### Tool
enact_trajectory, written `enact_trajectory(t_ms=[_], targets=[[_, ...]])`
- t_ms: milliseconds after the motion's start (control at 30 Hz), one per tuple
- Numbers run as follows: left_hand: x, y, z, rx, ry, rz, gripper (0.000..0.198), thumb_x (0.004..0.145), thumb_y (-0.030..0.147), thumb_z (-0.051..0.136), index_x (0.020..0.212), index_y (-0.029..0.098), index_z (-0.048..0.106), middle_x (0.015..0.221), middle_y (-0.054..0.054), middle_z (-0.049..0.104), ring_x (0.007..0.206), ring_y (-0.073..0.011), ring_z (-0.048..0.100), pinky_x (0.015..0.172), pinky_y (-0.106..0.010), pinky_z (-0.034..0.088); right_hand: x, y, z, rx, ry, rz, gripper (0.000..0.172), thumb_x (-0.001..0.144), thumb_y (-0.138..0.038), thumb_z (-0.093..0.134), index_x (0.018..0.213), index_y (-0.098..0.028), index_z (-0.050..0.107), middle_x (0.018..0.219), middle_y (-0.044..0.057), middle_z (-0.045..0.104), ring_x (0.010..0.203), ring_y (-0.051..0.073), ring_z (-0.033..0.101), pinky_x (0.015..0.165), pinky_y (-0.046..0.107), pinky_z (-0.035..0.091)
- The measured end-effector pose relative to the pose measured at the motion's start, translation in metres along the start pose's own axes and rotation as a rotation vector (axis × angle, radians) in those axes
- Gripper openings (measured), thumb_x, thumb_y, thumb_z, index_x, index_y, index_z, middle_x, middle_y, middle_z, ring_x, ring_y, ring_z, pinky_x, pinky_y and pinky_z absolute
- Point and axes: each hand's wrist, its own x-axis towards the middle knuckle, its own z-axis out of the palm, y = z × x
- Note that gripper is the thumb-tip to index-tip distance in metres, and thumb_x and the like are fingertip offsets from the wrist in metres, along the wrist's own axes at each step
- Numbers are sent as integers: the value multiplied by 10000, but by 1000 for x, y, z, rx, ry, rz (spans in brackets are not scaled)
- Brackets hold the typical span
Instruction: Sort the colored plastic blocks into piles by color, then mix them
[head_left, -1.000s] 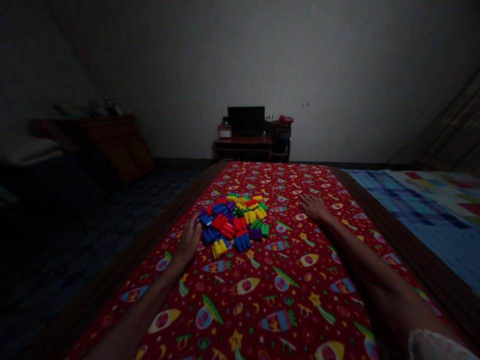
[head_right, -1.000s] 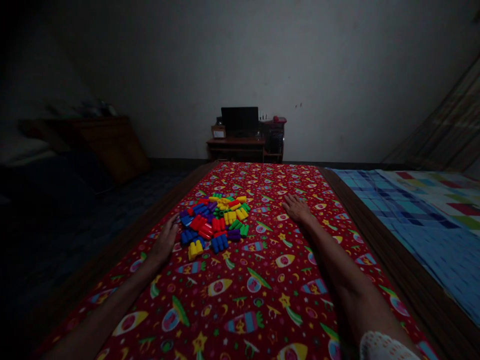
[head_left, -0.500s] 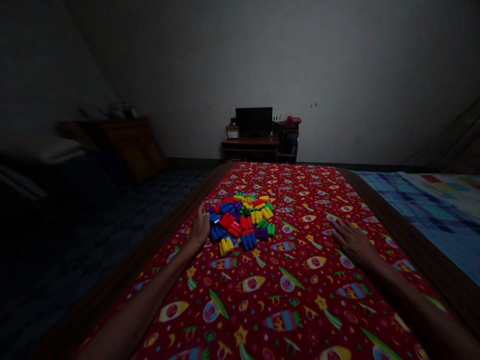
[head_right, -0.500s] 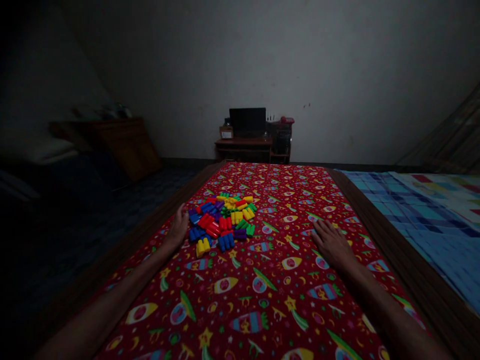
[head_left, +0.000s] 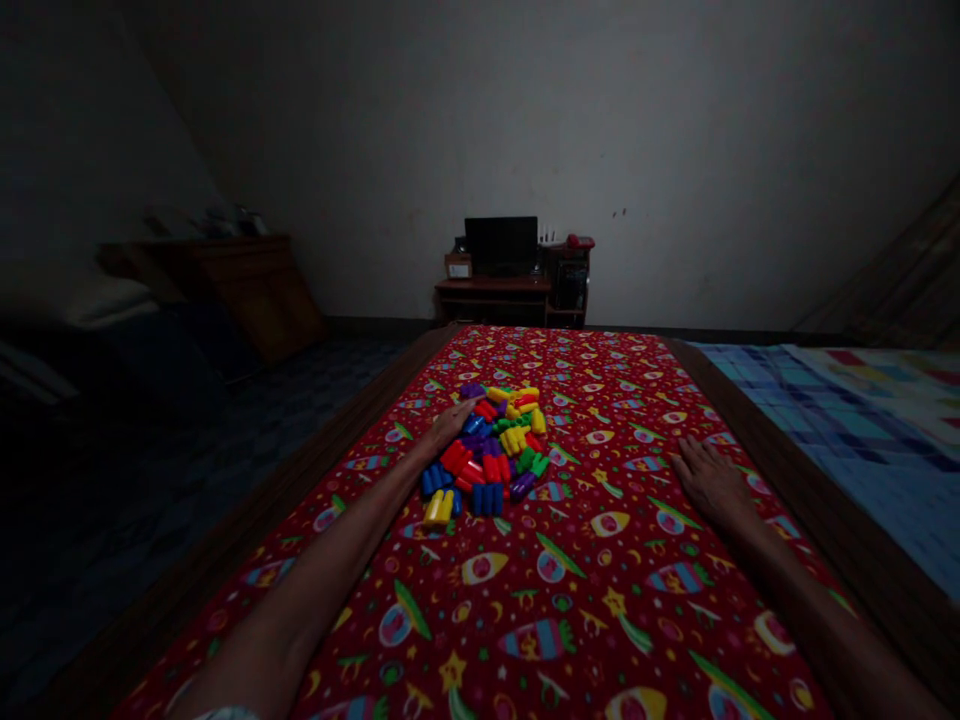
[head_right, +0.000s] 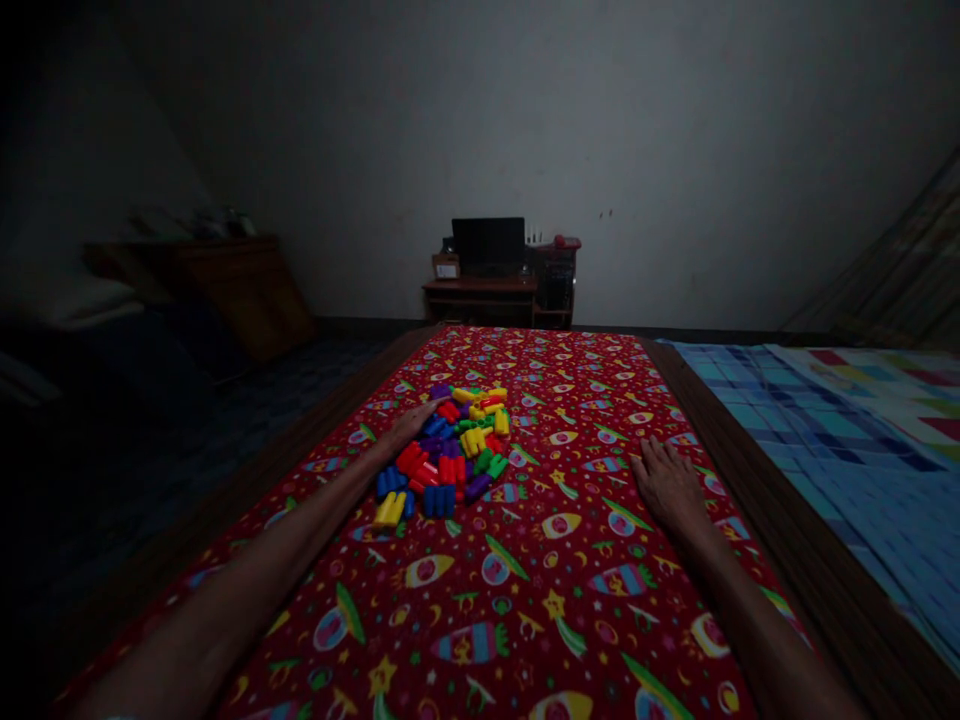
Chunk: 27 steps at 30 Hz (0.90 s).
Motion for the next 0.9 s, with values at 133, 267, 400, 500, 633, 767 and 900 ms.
enact_trajectory(t_ms=[133,267,400,500,633,767,900], targets=[[-13,26,35,-46,-47,98,571,916,491,304,1260,153,607,1357,-86,583,1291,-252,494,1136,-405,317,0,-5,-7,16,-17,63,557,971,-352,223,1397,-88,467,1457,147,459,1349,311,395,1080,485,333],[-27,47,71,-76,-47,178,526,928,464,329,1301,176,560,1389,-89,550,1308,-245,468,1131,-420,320,-1,-9,-11,14,-20,71,554,970,-354,231,1391,-91,477,1452,144,467,1354,305,392,1097,472,311],[-17,49,80,-40,48,225,520,966,450,240,1288,179,546,1298,-99,604,1268,-219,499,1112,-394,350,-2,-12,-15,26,-15,62,539,971,-348,237,1381,-109,493,1455,144,462,1350,306,397,1093,487,312],[9,36,56,60,348,83,482,980,383,206,1219,173,568,1229,-121,611,1229,-224,513,1096,-407,360,-2,-15,-19,26,-29,85,538,974,-344,237,1392,-108,480,1459,134,460,1352,303,394,1100,483,302],[46,17,24,93,339,-72,453,977,329,214,1224,184,564,1259,-113,602,1286,-229,457,1111,-432,314,-2,-20,-24,41,-34,114,535,978,-338,234,1395,-107,475,1453,134,468,1359,295,387,1093,485,311],[72,24,32,47,137,-54,500,951,439,278,1209,179,619,1191,-103,669,1228,-265,522,1065,-425,361,-2,-20,-23,40,-25,99,552,977,-345,216,1401,-96,468,1454,138,465,1356,304,389,1091,490,312],[87,48,64,-47,-115,28,547,912,506,336,1178,170,676,1076,-71,727,1057,-248,634,926,-341,475,-2,-19,-19,33,-24,101,544,971,-330,216,1397,-109,472,1463,129,455,1356,310,383,1085,498,308]])
